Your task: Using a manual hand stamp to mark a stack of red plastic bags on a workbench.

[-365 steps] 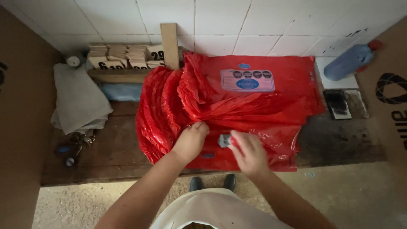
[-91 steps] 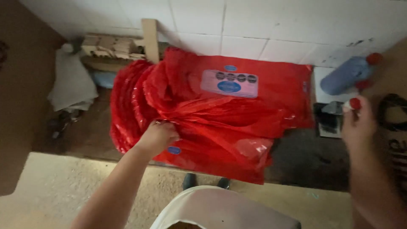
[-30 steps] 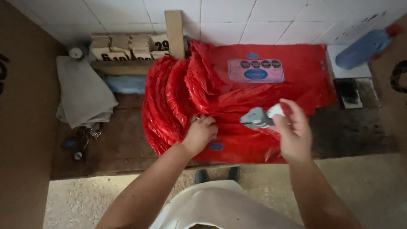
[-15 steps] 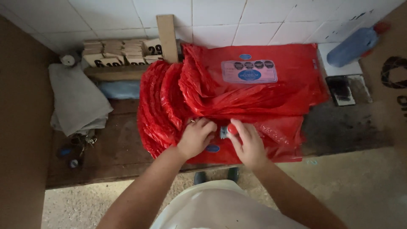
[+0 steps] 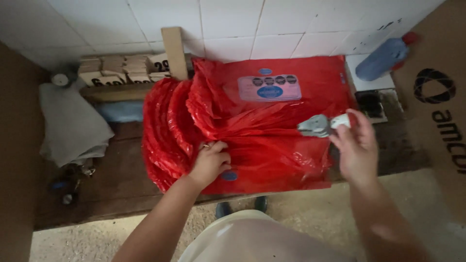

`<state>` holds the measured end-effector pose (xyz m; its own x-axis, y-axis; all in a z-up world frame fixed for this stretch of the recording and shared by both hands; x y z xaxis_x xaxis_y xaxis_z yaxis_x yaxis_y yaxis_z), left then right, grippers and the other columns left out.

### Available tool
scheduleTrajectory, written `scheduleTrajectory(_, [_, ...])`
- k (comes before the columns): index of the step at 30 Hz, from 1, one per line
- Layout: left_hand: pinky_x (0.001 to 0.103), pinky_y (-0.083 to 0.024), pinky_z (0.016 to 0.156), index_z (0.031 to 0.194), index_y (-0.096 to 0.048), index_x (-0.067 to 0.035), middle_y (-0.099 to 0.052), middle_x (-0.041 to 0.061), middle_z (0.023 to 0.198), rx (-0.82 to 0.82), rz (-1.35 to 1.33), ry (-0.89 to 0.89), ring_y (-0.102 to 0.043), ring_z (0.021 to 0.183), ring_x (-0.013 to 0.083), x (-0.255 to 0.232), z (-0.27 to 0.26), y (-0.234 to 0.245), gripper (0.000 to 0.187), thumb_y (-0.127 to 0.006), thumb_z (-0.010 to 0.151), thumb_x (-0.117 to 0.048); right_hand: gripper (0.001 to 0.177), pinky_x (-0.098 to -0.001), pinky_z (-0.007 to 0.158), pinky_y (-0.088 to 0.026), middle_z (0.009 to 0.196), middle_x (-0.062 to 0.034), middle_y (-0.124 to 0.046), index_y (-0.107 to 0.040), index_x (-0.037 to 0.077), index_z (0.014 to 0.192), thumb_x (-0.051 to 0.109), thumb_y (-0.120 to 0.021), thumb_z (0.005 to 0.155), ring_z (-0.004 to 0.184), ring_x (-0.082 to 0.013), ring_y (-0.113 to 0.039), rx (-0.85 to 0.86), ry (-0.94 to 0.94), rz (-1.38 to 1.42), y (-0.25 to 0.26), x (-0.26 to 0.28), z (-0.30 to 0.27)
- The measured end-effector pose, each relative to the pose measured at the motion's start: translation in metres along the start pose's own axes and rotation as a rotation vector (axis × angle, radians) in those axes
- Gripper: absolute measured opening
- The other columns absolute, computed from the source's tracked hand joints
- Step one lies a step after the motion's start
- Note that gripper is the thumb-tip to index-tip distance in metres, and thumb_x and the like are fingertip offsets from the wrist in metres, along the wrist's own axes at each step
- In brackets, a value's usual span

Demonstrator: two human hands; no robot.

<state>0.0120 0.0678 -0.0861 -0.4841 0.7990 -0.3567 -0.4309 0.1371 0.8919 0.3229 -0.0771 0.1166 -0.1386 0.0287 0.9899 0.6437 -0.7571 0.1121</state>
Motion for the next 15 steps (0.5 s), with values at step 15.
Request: scheduleTrajectory(15, [0.055,-0.038,0.106,0.097,-0.075,-0.026,-0.060,-0.005,0.128,0.206,0.053,0.217,-0.060,0.112,0.0262,-0.040,0.009,0.047,0.016,-0.069,0.082,-0.028,0.044,-0.0468,0.104,-0.043,0.143,-0.0195,-0.058,-0.047,0.012,0.151,0.017,-0.051,0.107,0.124,-0.0358,-0.058,0.050,0.187,-0.711,0.155,-0.047,0.187])
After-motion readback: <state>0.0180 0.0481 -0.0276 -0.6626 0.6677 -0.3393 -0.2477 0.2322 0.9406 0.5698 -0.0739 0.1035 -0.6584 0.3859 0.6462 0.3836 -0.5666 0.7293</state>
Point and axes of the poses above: each hand's wrist, its own z-axis towards the middle knuckle, its own y-axis out of the back of the hand, x = y × z, the point moved 6 cm from there along z, towards the middle knuckle
